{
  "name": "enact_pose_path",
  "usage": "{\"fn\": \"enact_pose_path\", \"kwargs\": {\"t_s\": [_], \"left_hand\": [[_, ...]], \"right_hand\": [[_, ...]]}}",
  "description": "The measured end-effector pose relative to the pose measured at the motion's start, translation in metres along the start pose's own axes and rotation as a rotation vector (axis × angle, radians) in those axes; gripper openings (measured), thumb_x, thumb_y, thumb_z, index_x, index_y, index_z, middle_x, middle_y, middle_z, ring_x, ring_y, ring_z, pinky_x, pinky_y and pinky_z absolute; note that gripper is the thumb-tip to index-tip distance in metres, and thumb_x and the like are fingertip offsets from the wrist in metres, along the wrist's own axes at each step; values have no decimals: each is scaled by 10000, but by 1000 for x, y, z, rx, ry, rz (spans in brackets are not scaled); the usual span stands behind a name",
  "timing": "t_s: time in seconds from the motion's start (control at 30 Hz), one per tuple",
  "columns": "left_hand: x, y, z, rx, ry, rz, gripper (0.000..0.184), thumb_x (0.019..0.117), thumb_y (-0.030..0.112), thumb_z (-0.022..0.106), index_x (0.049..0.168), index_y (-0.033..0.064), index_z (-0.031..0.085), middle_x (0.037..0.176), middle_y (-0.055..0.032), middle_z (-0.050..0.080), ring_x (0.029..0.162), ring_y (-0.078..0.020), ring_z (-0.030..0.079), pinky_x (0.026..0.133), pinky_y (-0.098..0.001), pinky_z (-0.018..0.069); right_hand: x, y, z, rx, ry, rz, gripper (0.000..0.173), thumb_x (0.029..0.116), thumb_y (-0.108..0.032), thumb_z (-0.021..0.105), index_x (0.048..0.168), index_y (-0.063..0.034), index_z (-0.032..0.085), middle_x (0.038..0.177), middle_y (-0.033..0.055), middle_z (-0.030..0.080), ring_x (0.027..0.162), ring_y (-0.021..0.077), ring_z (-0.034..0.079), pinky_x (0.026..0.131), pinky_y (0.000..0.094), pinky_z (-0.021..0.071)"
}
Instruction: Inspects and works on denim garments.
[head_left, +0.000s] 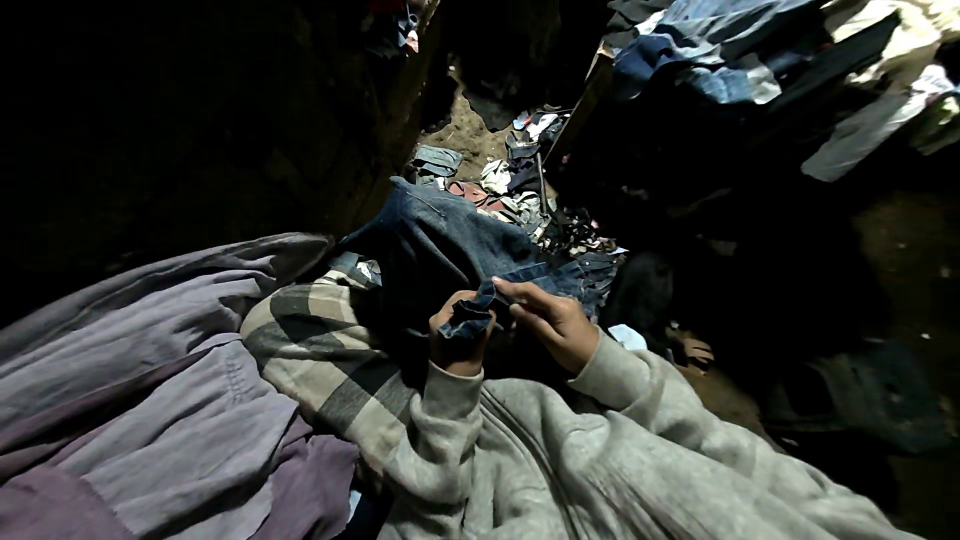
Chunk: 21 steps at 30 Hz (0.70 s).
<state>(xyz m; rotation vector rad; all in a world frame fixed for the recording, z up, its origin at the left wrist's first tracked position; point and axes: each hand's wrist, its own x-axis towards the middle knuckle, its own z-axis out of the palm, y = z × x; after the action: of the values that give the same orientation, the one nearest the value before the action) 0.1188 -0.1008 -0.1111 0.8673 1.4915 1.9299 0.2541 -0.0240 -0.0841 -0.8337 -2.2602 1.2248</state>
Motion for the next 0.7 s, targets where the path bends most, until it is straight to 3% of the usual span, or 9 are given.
{"fn": "enact_pose_path", "kwargs": {"t_s": [0.07,0.17,0.33,0.47,0.6,0.7], "left_hand": [[1,-1,0,10,13,18,133,757,-58,736,868,-119,696,853,-25,746,855,42,678,829,-157,560],[1,1,-2,-33,-9,1,100,779,-44,724,871,-77,706,855,24,743,863,51,672,832,-159,557],[1,6,2,-98,42,-64,85,772,-64,730,850,-33,714,830,64,740,849,50,677,822,-165,567],[-4,1,4,-78,104,-28,87,755,-65,701,836,-33,708,807,73,730,820,64,668,793,-156,564],[-7,0,6,-40,112,-4,102,759,-33,717,852,-71,703,827,47,735,843,67,666,818,-150,556],[-8,1,10,98,112,64,127,776,-30,702,848,-134,686,814,-46,722,820,45,655,803,-138,540]], "right_hand": [[2,-1,-2,43,-16,1,392,1073,-236,465,1335,-8,646,1195,129,729,985,128,711,890,310,558],[4,-4,-6,26,-25,-77,372,1059,-203,487,1335,-17,653,1116,137,737,895,118,698,833,280,561],[6,-9,-11,-196,-27,-113,363,1046,-245,513,1356,-139,668,976,152,723,792,269,703,697,448,584],[4,-8,-10,-321,-15,-144,383,1025,-263,553,1383,-172,654,900,158,703,683,289,677,588,456,568],[1,-7,-9,-349,8,-152,391,1026,-268,546,1387,-162,653,888,156,706,676,291,679,578,451,565],[2,-5,-3,-307,22,-115,373,1039,-260,527,1354,-124,672,938,162,727,739,298,709,639,461,587]]}}
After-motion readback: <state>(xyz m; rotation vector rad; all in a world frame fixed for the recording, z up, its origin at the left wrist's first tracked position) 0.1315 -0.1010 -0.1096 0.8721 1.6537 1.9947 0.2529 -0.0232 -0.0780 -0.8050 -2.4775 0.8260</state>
